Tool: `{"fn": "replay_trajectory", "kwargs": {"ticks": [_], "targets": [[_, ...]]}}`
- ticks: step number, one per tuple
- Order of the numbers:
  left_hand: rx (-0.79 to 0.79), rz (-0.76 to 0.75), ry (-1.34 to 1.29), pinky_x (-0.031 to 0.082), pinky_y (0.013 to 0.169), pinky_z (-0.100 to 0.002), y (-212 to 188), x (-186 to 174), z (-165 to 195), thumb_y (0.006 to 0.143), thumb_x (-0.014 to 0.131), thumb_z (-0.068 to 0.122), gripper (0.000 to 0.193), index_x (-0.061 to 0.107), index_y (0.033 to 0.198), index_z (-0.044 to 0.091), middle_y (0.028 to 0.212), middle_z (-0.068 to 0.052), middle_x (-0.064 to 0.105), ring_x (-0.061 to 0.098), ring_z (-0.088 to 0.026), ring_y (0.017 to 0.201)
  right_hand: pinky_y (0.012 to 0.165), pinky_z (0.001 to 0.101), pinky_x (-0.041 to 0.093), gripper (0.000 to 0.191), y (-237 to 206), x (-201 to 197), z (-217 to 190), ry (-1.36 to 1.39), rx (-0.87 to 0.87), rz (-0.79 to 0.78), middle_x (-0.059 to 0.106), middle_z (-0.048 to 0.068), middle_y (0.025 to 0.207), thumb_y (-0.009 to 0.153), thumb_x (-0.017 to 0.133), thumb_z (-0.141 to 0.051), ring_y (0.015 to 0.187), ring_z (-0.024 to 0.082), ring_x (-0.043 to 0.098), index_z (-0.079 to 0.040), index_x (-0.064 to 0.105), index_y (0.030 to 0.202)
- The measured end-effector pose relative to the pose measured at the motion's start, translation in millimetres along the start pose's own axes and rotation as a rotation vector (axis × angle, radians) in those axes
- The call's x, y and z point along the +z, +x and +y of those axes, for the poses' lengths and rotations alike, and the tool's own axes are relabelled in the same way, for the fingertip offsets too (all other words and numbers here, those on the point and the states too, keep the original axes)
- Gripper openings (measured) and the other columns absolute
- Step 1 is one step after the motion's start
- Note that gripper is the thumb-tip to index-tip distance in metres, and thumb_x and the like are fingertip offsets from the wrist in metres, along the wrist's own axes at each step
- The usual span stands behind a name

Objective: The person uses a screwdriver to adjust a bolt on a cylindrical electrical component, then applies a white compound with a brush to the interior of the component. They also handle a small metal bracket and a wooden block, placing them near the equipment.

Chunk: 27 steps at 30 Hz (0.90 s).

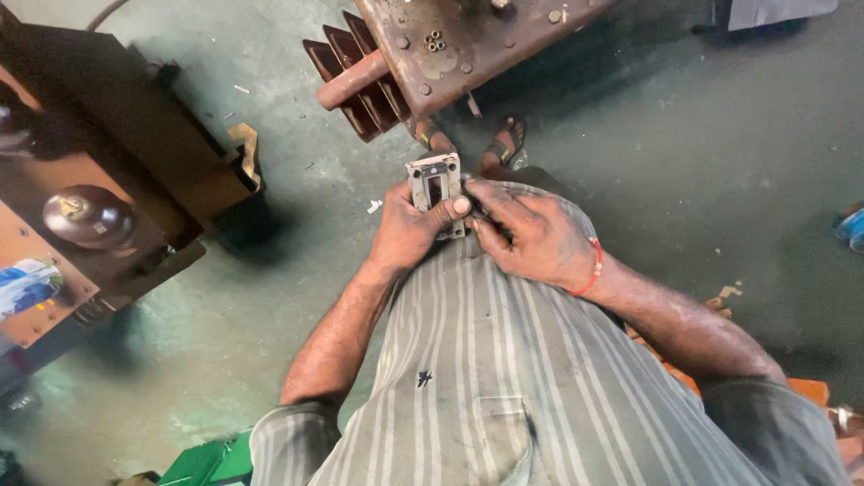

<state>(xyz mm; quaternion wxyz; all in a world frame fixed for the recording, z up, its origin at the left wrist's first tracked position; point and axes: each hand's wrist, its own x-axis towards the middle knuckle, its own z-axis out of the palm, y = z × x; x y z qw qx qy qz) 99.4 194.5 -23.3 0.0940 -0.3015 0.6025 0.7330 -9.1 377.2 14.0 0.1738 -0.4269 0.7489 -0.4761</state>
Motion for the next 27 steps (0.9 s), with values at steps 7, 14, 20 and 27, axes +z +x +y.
{"fn": "replay_trajectory", "kwargs": {"ticks": [7, 14, 20, 27], "targets": [[0.016, -0.047, 0.010, 0.056, 0.077, -0.027, 2, 10, -2, 0.095, 0.078, 0.029, 0.032, 0.074, 0.112, 0.003, 0.096, 0.000, 0.073, 0.066, -0.009, 0.086, 0.071, 0.0408, 0.060, 0.036, -9, -12, 4, -0.043, -0.043, 0.032, 0.074, 0.019, 0.106, 0.090, 0.074, -0.007, 0.081, 0.032, 0.074, 0.001, 0.061, 0.123], [0.053, -0.104, 0.047, 0.056, 0.075, -0.027, 9, 18, 15, 0.095, 0.076, 0.028, 0.030, 0.071, 0.112, 0.003, 0.094, 0.000, 0.073, 0.065, -0.008, 0.084, 0.062, 0.0444, 0.056, 0.032, -8, -14, 1, -0.087, 0.023, 0.095, 0.069, 0.016, 0.081, 0.088, 0.075, -0.006, 0.069, 0.034, 0.071, 0.001, 0.062, 0.117], [0.038, -0.127, 0.019, 0.056, 0.071, -0.026, 15, 18, 30, 0.097, 0.075, 0.024, 0.025, 0.071, 0.108, 0.002, 0.090, 0.000, 0.072, 0.064, -0.007, 0.080, 0.066, 0.0433, 0.057, 0.031, 0, -15, -7, -0.100, -0.004, 0.158, 0.070, 0.019, 0.090, 0.089, 0.071, -0.003, 0.077, 0.036, 0.072, 0.001, 0.059, 0.117], [0.042, -0.159, -0.053, 0.056, 0.071, -0.027, 19, 14, 44, 0.098, 0.073, 0.021, 0.021, 0.072, 0.105, 0.001, 0.086, -0.001, 0.073, 0.066, -0.009, 0.078, 0.066, 0.0433, 0.057, 0.031, 14, -20, -15, -0.132, -0.006, 0.131, 0.070, 0.017, 0.085, 0.090, 0.068, 0.000, 0.074, 0.034, 0.072, 0.004, 0.061, 0.120]]}}
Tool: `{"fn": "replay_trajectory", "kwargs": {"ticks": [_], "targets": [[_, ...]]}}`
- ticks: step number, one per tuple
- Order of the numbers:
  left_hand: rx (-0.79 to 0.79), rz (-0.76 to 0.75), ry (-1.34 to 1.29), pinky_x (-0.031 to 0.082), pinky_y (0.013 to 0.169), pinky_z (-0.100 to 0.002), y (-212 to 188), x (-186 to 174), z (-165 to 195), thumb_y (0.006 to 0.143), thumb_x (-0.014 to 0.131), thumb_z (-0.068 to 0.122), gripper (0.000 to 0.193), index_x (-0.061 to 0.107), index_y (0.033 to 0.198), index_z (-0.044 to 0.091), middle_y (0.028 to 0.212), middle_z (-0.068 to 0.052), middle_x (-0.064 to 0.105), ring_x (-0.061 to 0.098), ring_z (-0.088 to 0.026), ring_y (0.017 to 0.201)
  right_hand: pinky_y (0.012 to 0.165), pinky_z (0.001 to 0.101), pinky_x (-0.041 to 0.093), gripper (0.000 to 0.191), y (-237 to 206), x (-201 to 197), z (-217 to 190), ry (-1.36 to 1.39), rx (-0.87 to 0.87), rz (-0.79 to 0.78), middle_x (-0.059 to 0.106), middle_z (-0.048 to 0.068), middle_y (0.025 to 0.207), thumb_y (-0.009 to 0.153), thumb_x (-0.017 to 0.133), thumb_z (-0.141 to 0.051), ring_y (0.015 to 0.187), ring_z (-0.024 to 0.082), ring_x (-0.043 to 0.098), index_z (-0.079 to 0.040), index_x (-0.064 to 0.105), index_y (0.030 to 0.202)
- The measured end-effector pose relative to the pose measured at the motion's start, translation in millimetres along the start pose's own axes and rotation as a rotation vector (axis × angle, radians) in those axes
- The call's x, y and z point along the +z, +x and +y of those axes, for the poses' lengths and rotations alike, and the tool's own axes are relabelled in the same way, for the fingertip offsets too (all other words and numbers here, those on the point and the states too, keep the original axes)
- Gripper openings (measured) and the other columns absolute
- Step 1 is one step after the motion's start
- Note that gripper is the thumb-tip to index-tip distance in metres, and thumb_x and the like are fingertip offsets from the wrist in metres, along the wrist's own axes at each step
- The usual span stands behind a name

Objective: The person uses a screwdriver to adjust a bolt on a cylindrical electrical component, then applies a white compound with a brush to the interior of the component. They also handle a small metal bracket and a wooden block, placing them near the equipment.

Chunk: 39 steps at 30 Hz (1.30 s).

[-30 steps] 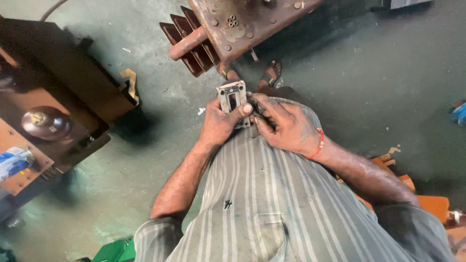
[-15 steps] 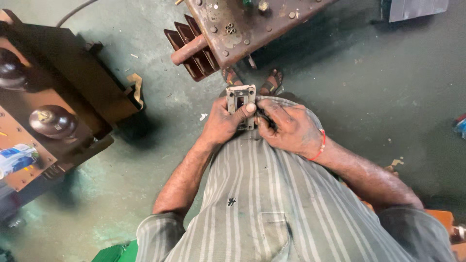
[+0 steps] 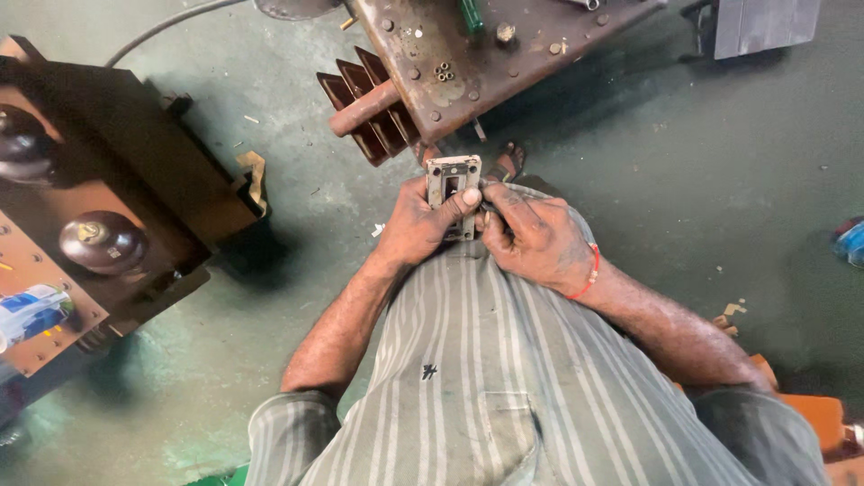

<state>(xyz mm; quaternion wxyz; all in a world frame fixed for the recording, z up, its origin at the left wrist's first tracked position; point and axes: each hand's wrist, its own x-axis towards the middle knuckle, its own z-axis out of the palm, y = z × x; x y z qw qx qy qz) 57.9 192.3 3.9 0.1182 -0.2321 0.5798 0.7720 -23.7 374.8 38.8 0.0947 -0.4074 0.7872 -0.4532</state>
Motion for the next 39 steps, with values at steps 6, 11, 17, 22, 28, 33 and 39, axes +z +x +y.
{"fn": "replay_trajectory", "kwargs": {"ticks": [6, 11, 17, 22, 28, 33, 39], "targets": [[0.022, 0.006, -0.012, 0.056, 0.070, -0.027, -4, -16, 4, 0.098, 0.073, 0.020, 0.021, 0.072, 0.105, 0.001, 0.085, -0.002, 0.073, 0.067, -0.009, 0.077, 0.065, 0.0431, 0.057, 0.032, 10, 10, -9, -0.022, 0.006, -0.067, 0.070, 0.017, 0.086, 0.091, 0.067, 0.001, 0.073, 0.033, 0.072, 0.005, 0.059, 0.123], [0.021, -0.018, -0.001, 0.056, 0.068, -0.027, -9, -35, 3, 0.099, 0.072, 0.021, 0.020, 0.072, 0.106, 0.002, 0.084, -0.001, 0.074, 0.067, -0.008, 0.076, 0.072, 0.0396, 0.060, 0.033, 17, 28, -18, 0.039, 0.026, -0.069, 0.073, 0.015, 0.095, 0.092, 0.062, 0.003, 0.083, 0.031, 0.075, 0.003, 0.057, 0.124], [0.026, -0.033, -0.049, 0.056, 0.068, -0.026, -13, -54, 3, 0.099, 0.072, 0.022, 0.023, 0.071, 0.111, 0.003, 0.087, -0.001, 0.073, 0.067, -0.008, 0.077, 0.070, 0.0369, 0.061, 0.026, 25, 40, -26, 0.088, 0.116, -0.127, 0.075, 0.013, 0.095, 0.095, 0.063, 0.003, 0.083, 0.028, 0.077, 0.002, 0.061, 0.121], [0.062, -0.032, -0.003, 0.056, 0.071, -0.026, -16, -65, 7, 0.098, 0.073, 0.021, 0.026, 0.072, 0.116, 0.002, 0.094, 0.000, 0.073, 0.065, -0.006, 0.081, 0.064, 0.0376, 0.058, 0.029, 37, 38, -29, 0.036, 0.082, -0.213, 0.074, 0.016, 0.093, 0.094, 0.075, -0.009, 0.078, 0.031, 0.074, 0.001, 0.064, 0.119], [0.056, -0.081, -0.105, 0.056, 0.070, -0.025, -16, -71, 10, 0.096, 0.071, 0.022, 0.027, 0.067, 0.118, 0.006, 0.087, 0.002, 0.072, 0.066, -0.006, 0.078, 0.068, 0.0348, 0.061, 0.023, 42, 43, -35, 0.113, 0.106, -0.225, 0.076, 0.009, 0.092, 0.099, 0.064, 0.000, 0.080, 0.025, 0.077, 0.000, 0.062, 0.122], [0.139, -0.083, 0.004, 0.056, 0.073, -0.026, -14, -79, 6, 0.099, 0.073, 0.022, 0.020, 0.073, 0.104, 0.003, 0.086, 0.000, 0.073, 0.067, -0.007, 0.080, 0.063, 0.0310, 0.060, 0.020, 38, 62, -34, 0.051, 0.190, -0.157, 0.074, 0.010, 0.089, 0.098, 0.068, -0.003, 0.076, 0.020, 0.078, 0.000, 0.062, 0.117], [0.157, -0.054, 0.037, 0.055, 0.072, -0.026, -12, -90, 5, 0.097, 0.074, 0.025, 0.022, 0.074, 0.105, 0.005, 0.089, 0.002, 0.073, 0.065, -0.005, 0.081, 0.075, 0.0245, 0.063, 0.016, 40, 68, -30, 0.280, 0.315, -0.103, 0.077, 0.005, 0.095, 0.104, 0.060, 0.000, 0.090, 0.013, 0.079, 0.002, 0.060, 0.120]]}}
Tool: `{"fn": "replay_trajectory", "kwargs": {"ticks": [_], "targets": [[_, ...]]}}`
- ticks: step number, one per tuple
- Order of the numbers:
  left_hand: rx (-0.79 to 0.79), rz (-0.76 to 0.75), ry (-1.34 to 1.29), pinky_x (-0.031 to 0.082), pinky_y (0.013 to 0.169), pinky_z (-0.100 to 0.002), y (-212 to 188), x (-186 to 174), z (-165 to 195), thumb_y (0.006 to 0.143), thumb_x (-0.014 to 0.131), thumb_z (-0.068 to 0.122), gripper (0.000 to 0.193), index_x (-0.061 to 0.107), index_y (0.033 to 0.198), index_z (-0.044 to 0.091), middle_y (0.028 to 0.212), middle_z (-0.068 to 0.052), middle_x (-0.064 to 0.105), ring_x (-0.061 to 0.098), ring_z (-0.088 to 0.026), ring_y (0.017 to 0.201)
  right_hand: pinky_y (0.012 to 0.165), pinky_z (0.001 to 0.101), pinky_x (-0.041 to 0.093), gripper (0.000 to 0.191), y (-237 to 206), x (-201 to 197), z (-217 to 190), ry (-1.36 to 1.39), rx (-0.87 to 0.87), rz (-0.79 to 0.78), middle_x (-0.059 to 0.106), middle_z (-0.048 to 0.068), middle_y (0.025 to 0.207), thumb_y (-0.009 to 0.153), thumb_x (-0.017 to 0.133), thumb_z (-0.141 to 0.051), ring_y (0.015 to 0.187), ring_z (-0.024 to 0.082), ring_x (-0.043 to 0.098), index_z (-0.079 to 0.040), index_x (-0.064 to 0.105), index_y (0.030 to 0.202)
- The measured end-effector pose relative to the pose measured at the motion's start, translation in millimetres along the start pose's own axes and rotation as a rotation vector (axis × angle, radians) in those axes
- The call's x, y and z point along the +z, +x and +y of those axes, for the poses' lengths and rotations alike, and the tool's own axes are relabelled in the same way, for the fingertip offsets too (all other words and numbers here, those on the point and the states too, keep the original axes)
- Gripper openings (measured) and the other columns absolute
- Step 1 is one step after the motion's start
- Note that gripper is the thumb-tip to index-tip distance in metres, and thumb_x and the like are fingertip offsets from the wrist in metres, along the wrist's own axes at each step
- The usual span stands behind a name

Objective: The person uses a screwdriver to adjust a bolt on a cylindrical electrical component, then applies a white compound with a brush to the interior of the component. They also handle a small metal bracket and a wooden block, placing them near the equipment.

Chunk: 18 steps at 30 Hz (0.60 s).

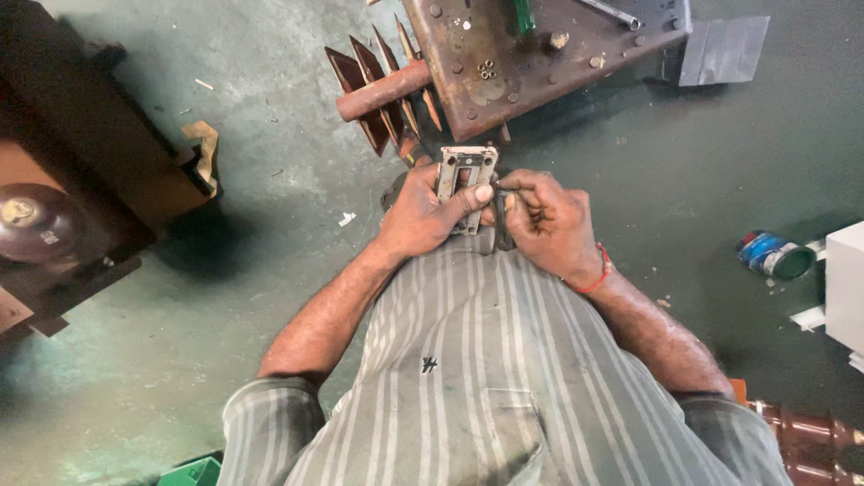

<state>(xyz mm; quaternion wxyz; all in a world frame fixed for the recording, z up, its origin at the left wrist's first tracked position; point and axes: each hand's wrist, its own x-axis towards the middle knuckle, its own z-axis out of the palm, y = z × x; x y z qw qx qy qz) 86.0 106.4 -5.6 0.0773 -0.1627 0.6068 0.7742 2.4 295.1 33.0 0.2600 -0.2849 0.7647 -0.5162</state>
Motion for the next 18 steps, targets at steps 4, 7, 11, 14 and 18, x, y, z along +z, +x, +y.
{"fn": "replay_trajectory", "kwargs": {"ticks": [4, 7, 11, 14, 18], "targets": [[0.033, -0.025, 0.037, 0.055, 0.067, -0.026, 3, -6, 4, 0.100, 0.073, 0.026, 0.021, 0.075, 0.101, 0.005, 0.082, 0.003, 0.072, 0.064, -0.005, 0.074, 0.078, 0.0263, 0.061, 0.025, 2, -3, 3, -0.072, -0.082, -0.003, 0.076, 0.016, 0.106, 0.101, 0.063, 0.004, 0.091, 0.014, 0.074, 0.008, 0.063, 0.126], [0.028, -0.027, -0.018, 0.054, 0.068, -0.026, 3, -8, 6, 0.101, 0.073, 0.025, 0.021, 0.072, 0.102, 0.004, 0.084, 0.003, 0.072, 0.064, -0.005, 0.076, 0.082, 0.0265, 0.063, 0.025, 1, -1, 9, 0.110, 0.044, -0.062, 0.076, 0.011, 0.100, 0.102, 0.063, 0.007, 0.099, 0.015, 0.077, 0.005, 0.061, 0.127], [-0.038, 0.002, -0.126, 0.056, 0.069, -0.026, 4, -4, 5, 0.099, 0.073, 0.023, 0.020, 0.071, 0.105, 0.003, 0.087, 0.002, 0.073, 0.066, -0.005, 0.077, 0.091, 0.0284, 0.062, 0.033, 0, 1, 19, 0.350, 0.162, -0.037, 0.072, 0.012, 0.108, 0.102, 0.059, 0.013, 0.104, 0.016, 0.075, 0.004, 0.052, 0.133], [-0.046, 0.039, -0.172, 0.057, 0.071, -0.025, 8, 0, 1, 0.098, 0.074, 0.021, 0.021, 0.070, 0.109, 0.003, 0.091, 0.003, 0.073, 0.066, -0.005, 0.079, 0.091, 0.0292, 0.062, 0.041, 0, 1, 24, 0.470, 0.239, -0.021, 0.069, 0.011, 0.108, 0.099, 0.061, 0.016, 0.105, 0.017, 0.074, 0.001, 0.047, 0.134], [0.011, 0.042, -0.107, 0.055, 0.075, -0.025, 12, 1, -2, 0.099, 0.075, 0.020, 0.023, 0.070, 0.113, 0.003, 0.097, 0.002, 0.071, 0.064, -0.005, 0.085, 0.095, 0.0320, 0.063, 0.048, 2, 2, 26, 0.532, 0.284, -0.018, 0.068, 0.011, 0.115, 0.094, 0.061, 0.018, 0.107, 0.018, 0.072, 0.001, 0.046, 0.137]]}}
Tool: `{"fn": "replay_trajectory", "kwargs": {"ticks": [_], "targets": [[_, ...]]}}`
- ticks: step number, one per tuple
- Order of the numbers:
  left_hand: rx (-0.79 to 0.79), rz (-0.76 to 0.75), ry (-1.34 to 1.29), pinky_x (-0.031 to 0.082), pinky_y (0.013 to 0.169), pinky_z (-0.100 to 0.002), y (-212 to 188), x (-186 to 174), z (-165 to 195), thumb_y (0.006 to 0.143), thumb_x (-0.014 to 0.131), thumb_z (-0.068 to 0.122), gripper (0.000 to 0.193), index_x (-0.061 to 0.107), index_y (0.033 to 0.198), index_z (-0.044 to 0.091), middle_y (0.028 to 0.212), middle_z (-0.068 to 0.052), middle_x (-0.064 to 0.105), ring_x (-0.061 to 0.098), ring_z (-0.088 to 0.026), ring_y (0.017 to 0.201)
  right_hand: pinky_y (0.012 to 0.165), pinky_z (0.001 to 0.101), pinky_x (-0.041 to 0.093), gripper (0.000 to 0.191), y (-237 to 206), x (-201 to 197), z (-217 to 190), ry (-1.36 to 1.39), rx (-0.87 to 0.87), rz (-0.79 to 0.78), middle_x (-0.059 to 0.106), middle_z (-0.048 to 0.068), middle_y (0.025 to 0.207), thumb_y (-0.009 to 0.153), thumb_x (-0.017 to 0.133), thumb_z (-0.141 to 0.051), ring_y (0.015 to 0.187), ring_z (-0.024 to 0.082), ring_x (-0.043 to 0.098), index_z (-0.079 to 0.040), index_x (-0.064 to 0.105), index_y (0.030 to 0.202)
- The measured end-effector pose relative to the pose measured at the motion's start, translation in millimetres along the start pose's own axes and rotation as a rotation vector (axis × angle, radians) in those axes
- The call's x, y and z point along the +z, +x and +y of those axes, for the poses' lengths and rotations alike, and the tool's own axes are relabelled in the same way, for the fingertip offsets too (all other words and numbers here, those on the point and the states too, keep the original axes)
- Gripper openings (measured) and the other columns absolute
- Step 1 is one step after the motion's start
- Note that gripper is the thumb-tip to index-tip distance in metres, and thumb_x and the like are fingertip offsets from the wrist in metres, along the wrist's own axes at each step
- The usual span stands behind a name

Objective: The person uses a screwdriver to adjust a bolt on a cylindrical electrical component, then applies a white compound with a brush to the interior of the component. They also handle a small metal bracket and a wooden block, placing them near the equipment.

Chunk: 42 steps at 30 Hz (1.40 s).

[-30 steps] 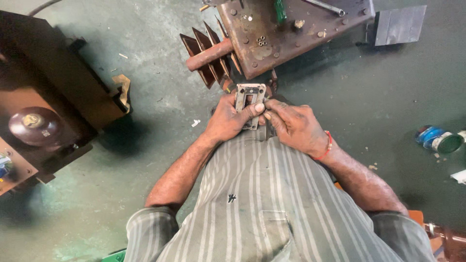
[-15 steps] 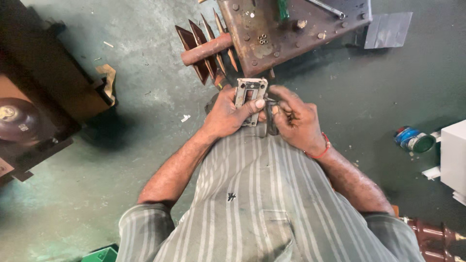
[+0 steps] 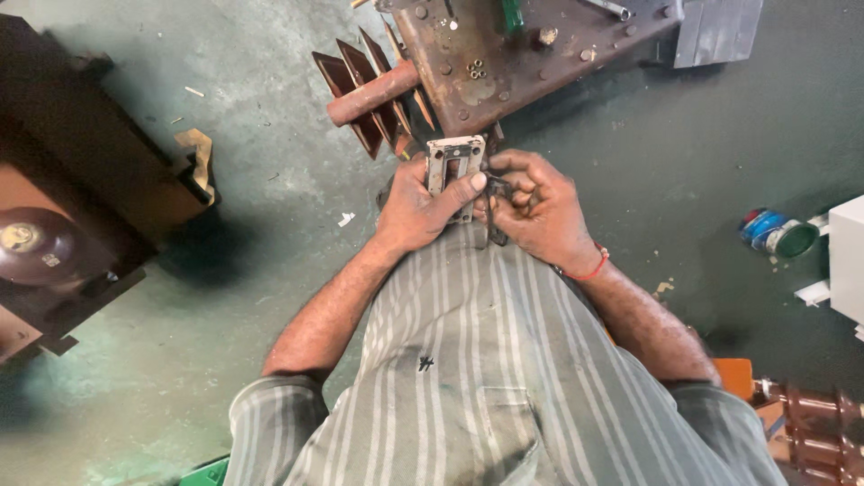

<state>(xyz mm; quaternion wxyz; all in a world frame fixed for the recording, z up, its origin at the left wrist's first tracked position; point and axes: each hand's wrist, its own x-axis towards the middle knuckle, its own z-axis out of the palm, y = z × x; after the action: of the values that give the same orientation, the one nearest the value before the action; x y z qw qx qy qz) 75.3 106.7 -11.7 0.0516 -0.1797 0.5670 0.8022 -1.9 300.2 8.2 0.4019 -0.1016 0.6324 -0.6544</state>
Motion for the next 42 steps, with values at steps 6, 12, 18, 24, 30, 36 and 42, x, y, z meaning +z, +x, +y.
{"fn": "replay_trajectory", "kwargs": {"ticks": [6, 12, 18, 24, 30, 36, 42], "targets": [[0.054, -0.006, 0.020, 0.055, 0.083, -0.026, 4, -11, 2, 0.100, 0.074, 0.020, 0.024, 0.072, 0.118, 0.004, 0.101, 0.002, 0.073, 0.065, -0.006, 0.092, 0.093, 0.0328, 0.065, 0.039, 7, -1, 0, 0.016, 0.017, 0.010, 0.071, 0.011, 0.110, 0.100, 0.057, 0.014, 0.107, 0.020, 0.075, 0.002, 0.053, 0.137], [0.097, 0.044, 0.109, 0.055, 0.081, -0.027, 14, -13, 13, 0.101, 0.075, 0.019, 0.019, 0.074, 0.112, 0.004, 0.095, 0.001, 0.073, 0.064, -0.006, 0.089, 0.074, 0.0295, 0.052, 0.041, 14, -4, -9, -0.228, 0.040, 0.020, 0.068, 0.014, 0.120, 0.099, 0.064, 0.014, 0.094, 0.018, 0.066, 0.001, 0.059, 0.138], [0.020, -0.017, 0.084, 0.054, 0.076, -0.025, 23, -24, 16, 0.099, 0.075, 0.020, 0.022, 0.073, 0.114, 0.003, 0.094, 0.003, 0.072, 0.063, -0.005, 0.084, 0.096, 0.0295, 0.060, 0.054, 29, -3, -24, 0.028, 0.089, -0.201, 0.068, 0.007, 0.119, 0.093, 0.065, 0.014, 0.108, 0.012, 0.069, -0.005, 0.048, 0.141], [0.026, -0.024, 0.054, 0.054, 0.077, -0.025, 26, -33, 6, 0.100, 0.075, 0.021, 0.024, 0.072, 0.115, 0.003, 0.096, 0.004, 0.072, 0.062, -0.004, 0.087, 0.087, 0.0252, 0.059, 0.053, 33, 15, -25, -0.103, 0.122, -0.050, 0.065, 0.002, 0.108, 0.087, 0.070, 0.016, 0.103, 0.007, 0.068, -0.006, 0.051, 0.131], [-0.062, -0.034, -0.022, 0.057, 0.073, -0.027, 25, -32, 1, 0.099, 0.075, 0.020, 0.024, 0.072, 0.112, 0.000, 0.089, 0.000, 0.073, 0.066, -0.008, 0.081, 0.077, 0.0212, 0.055, 0.051, 29, 17, -21, -0.243, 0.168, 0.035, 0.070, -0.001, 0.102, 0.085, 0.068, 0.016, 0.095, 0.004, 0.068, -0.007, 0.053, 0.129], [-0.108, 0.069, -0.236, 0.061, 0.075, -0.031, 41, -29, -5, 0.097, 0.074, 0.018, 0.029, 0.069, 0.116, -0.003, 0.099, -0.009, 0.077, 0.073, -0.015, 0.082, 0.085, 0.0278, 0.055, 0.058, 33, -21, -12, -0.062, 0.116, -0.027, 0.066, 0.006, 0.106, 0.093, 0.066, 0.014, 0.098, 0.011, 0.065, -0.007, 0.046, 0.143], [-0.242, 0.450, -0.357, 0.061, 0.061, -0.037, 106, -14, -32, 0.092, 0.071, 0.015, 0.022, 0.066, 0.107, -0.001, 0.086, -0.012, 0.075, 0.075, -0.021, 0.070, 0.090, 0.0421, 0.065, 0.045, 56, -93, 5, 0.214, 0.160, 0.262, 0.071, 0.012, 0.119, 0.096, 0.063, 0.009, 0.106, 0.024, 0.074, -0.005, 0.049, 0.137]]}}
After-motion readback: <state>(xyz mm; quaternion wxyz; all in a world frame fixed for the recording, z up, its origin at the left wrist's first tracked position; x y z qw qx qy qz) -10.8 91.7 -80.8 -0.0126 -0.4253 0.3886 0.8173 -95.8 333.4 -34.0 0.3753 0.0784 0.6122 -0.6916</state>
